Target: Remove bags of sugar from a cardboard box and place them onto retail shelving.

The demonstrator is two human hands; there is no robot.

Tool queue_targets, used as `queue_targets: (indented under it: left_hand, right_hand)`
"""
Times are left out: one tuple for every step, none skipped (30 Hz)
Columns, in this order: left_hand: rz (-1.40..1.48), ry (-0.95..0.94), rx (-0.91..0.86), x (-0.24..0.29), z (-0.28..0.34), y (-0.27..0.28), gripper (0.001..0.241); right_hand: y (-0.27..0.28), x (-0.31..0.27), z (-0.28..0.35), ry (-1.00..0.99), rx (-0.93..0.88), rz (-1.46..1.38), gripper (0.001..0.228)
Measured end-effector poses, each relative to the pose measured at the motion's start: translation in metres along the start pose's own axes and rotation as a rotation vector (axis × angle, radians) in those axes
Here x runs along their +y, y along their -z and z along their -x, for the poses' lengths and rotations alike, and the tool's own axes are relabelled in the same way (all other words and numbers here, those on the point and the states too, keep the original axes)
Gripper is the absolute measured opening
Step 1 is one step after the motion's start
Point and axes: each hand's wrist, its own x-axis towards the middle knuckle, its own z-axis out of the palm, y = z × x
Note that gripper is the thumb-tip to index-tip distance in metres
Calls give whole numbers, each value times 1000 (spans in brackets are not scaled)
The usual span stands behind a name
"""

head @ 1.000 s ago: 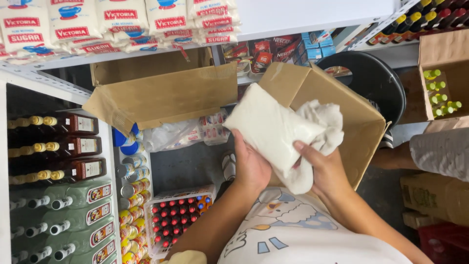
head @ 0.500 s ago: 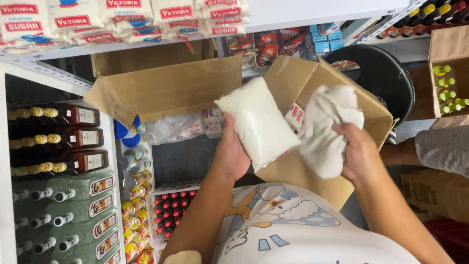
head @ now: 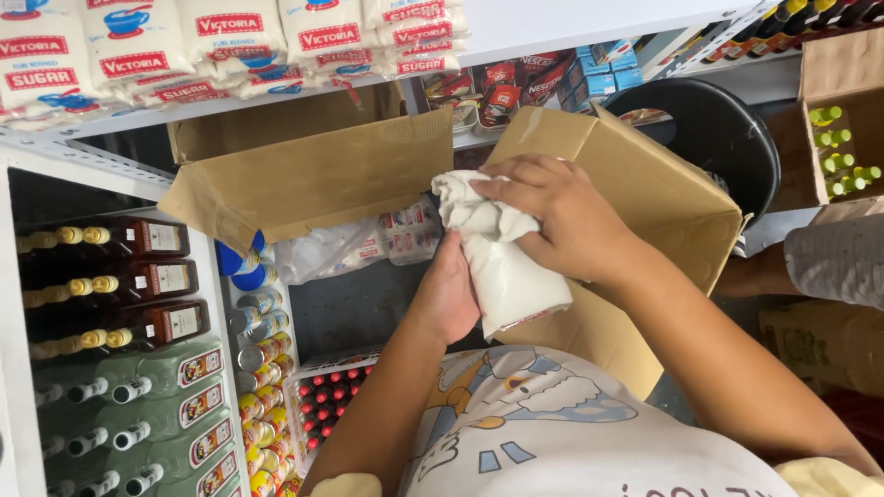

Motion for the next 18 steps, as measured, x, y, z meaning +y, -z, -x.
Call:
queue_targets:
  left_hand:
    - [0,0,3,2,1,3,65]
    - [-6,-16,-3,4,1,5,64]
    - [-11,-32,-9,7,2,8,64]
    - [-10,-30,-6,6,1,15,64]
    - [38,-27,11,5,1,21,64]
    - [84,-31,22,5,-1,28,65]
    - [82,-35,20,7,-2,31,65]
    - [144,-18,-78,9,-3,35,70]
    - [204,0,-176,10,-5,38,75]
    - [205,3,-174,13,-5,35,75]
    - [158,-21,-136,15,-6,32,76]
    - [112,-45,-99,16,-8,28,76]
    - [115,-42,-99,17,-7,21,76]
    - [105,-56,-119,16,-5,13,77]
    - [96,-69,-139,15,-3,5,79]
    - [96,-78,-142,9,-2,1,79]
    - [76,-74,-41,2,-2,-4,78]
    - [48,-79,54,1,-6,-10,78]
  right_hand:
    - [-4,-2,1,0,-1,-3,64]
    - [-7,-4,3,50,22,17,65]
    - [-10,-6,5,100,44,37,66]
    - [-12,-12,7,97,42,34,66]
    - [-14,-19,10,135,53,55,67]
    - [-15,-24,11,179,67,79,68]
    - [-18,-28,16,183,68,81,68]
    - [-20,-32,20,194,77,107,65]
    - [-23,-35,25,206,86,133,62]
    - [-24,-38,30,202,85,132,62]
    - [-25,-41,37,203,91,153,60]
    - [-26,-43,44,204,96,177,58]
    - [-28,-41,52,200,94,178,58]
    - [-29,-40,61,232,126,185,55]
    - [-29,-39,70,264,159,192,53]
    - [-33,-35,84,273,159,195,53]
    - [-37,-32,97,257,182,230,51]
    - [-41,-26,105,249,215,270,50]
